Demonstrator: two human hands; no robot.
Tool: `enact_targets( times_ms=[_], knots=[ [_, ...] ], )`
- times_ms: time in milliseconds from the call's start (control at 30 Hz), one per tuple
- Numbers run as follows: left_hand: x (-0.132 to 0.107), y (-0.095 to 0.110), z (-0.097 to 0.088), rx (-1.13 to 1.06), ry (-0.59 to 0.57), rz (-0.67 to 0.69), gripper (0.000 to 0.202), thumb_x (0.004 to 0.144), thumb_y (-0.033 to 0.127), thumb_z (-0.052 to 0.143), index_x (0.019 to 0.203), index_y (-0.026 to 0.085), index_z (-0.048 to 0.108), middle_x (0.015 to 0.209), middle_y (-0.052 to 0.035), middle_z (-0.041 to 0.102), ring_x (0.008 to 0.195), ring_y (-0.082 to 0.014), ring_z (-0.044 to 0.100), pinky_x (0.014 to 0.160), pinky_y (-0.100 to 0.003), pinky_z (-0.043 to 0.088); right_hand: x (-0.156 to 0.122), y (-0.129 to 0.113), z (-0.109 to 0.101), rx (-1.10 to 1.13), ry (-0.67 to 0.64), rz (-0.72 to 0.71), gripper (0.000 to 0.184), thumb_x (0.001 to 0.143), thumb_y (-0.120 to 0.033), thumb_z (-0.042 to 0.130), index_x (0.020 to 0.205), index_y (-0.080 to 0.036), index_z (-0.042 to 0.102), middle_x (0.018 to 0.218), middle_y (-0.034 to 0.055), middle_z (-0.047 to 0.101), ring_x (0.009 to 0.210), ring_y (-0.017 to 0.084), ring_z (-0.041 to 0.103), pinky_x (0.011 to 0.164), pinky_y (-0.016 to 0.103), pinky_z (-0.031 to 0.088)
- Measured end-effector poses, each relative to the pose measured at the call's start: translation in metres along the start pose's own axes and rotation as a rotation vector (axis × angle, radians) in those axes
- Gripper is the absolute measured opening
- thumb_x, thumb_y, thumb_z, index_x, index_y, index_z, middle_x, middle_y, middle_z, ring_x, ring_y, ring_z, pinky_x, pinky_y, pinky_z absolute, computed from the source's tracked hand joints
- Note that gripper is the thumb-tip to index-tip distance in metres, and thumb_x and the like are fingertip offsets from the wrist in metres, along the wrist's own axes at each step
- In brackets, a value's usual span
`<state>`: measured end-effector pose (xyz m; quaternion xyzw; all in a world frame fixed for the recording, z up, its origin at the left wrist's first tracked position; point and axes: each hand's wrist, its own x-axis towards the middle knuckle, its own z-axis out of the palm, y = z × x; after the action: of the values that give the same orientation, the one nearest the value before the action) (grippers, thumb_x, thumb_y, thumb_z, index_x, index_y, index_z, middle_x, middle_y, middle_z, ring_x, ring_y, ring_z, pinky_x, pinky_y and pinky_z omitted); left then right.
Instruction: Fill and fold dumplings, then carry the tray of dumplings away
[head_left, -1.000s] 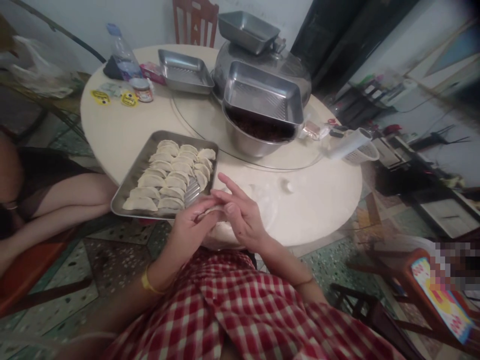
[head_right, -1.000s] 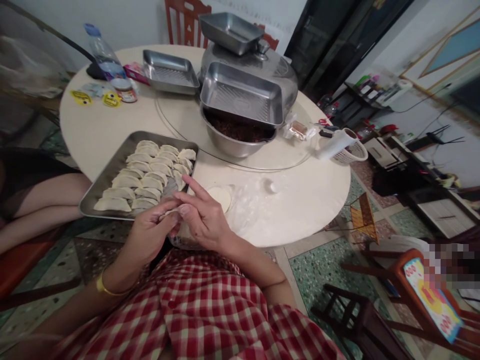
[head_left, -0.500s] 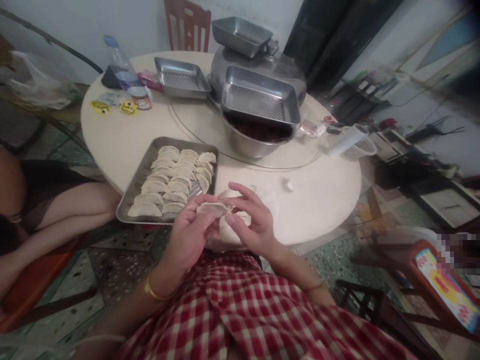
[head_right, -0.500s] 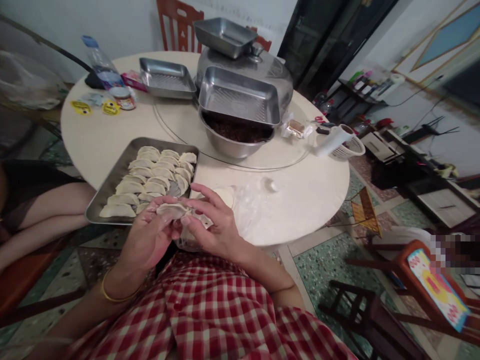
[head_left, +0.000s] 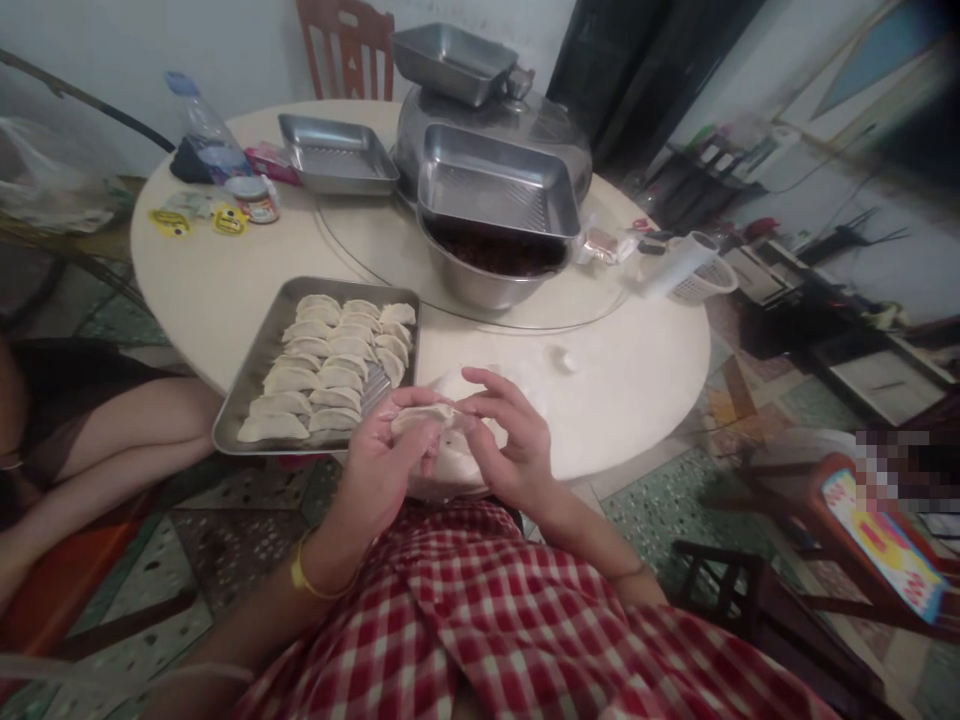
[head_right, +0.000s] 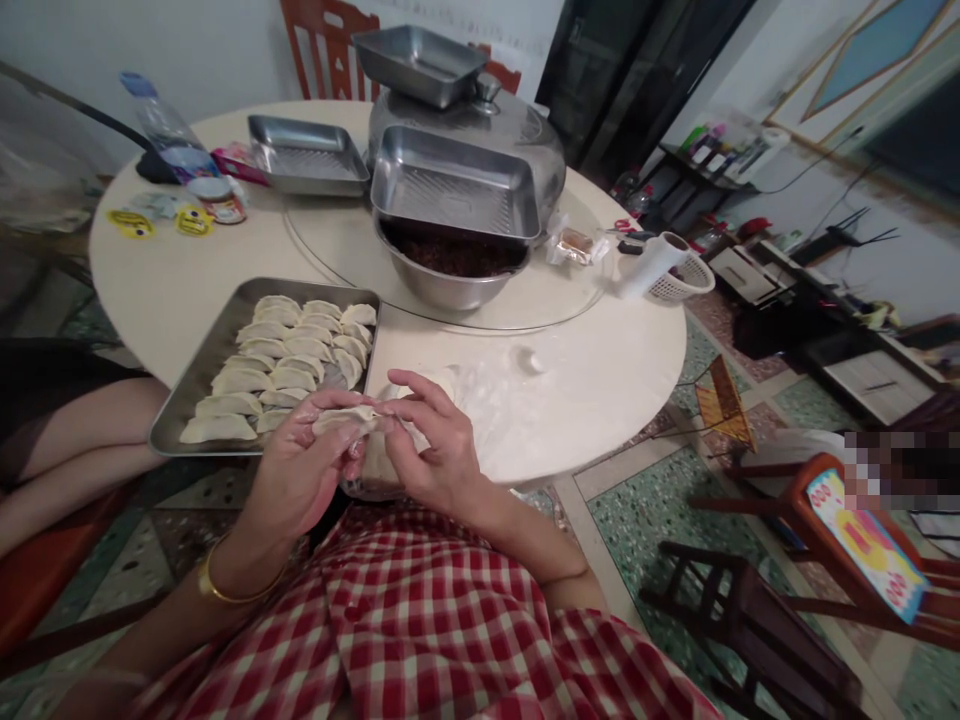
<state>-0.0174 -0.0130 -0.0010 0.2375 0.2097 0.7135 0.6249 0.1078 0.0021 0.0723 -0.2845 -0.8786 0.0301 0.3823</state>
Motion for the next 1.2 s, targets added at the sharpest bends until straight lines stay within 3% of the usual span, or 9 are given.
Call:
enact_targets(
  times_ms=[200,367,667,900,1067,1200],
  knots=[
    [0.001,-0.007,-0.005,0.076,0.011,-0.008,0.014,0.071,0.028,0.071,0.079,0.018,0.064,0.059,0.0030,0.058,0.045,-0.0076,0.046,0.041,-0.018,0.038,-0.003,0.000,-0.007,0.088,-0.039,0.182,0.013,0.084,-0.017,0.057,0.091,-0.022,0.067,0.114,0.0099,0.068,0.112,0.021,0.064,0.088,0.037,0.056],
    [-0.001,-0.013,-0.014,0.210,-0.041,0.016,0.016,0.076,0.032,0.071,0.086,0.020,0.067,0.059,0.0032,0.058,0.045,-0.0082,0.048,0.043,-0.018,0.040,0.000,0.000,-0.015,0.096,-0.128,0.211,0.011,0.080,-0.018,0.063,0.090,-0.021,0.068,0.118,0.0103,0.067,0.107,0.020,0.065,0.092,0.036,0.053],
    [-0.003,-0.014,-0.018,0.284,-0.098,-0.038,0.016,0.074,0.031,0.071,0.084,0.019,0.068,0.057,0.0031,0.056,0.042,-0.0079,0.045,0.039,-0.017,0.037,0.007,0.009,-0.021,0.104,-0.209,0.334,0.009,0.082,-0.019,0.061,0.075,-0.019,0.066,0.104,0.0059,0.072,0.089,0.015,0.070,0.075,0.029,0.056],
    [-0.001,-0.016,-0.016,0.375,-0.075,0.059,0.013,0.076,0.030,0.069,0.082,0.019,0.067,0.077,-0.0004,0.066,0.046,-0.0070,0.047,0.040,-0.018,0.038,0.004,0.008,-0.015,0.005,-0.186,0.170,0.008,0.086,-0.022,0.058,0.083,-0.019,0.065,0.109,0.0107,0.070,0.102,0.018,0.067,0.090,0.036,0.055],
    [0.002,-0.009,-0.012,0.269,-0.042,0.000,0.015,0.074,0.033,0.070,0.079,0.020,0.065,0.061,0.0015,0.060,0.041,-0.0078,0.043,0.037,-0.019,0.033,0.001,0.006,-0.022,-0.045,-0.102,0.001,0.013,0.086,-0.019,0.056,0.095,-0.022,0.064,0.119,0.0100,0.065,0.109,0.021,0.062,0.093,0.041,0.052],
    [0.002,-0.004,-0.007,0.232,-0.035,-0.022,0.015,0.071,0.032,0.071,0.076,0.020,0.063,0.054,0.0033,0.054,0.039,-0.0081,0.042,0.036,-0.018,0.032,-0.002,0.007,-0.024,-0.144,-0.129,-0.166,0.012,0.084,-0.018,0.057,0.091,-0.023,0.064,0.124,0.0099,0.060,0.112,0.024,0.058,0.092,0.044,0.050]
  ],
)
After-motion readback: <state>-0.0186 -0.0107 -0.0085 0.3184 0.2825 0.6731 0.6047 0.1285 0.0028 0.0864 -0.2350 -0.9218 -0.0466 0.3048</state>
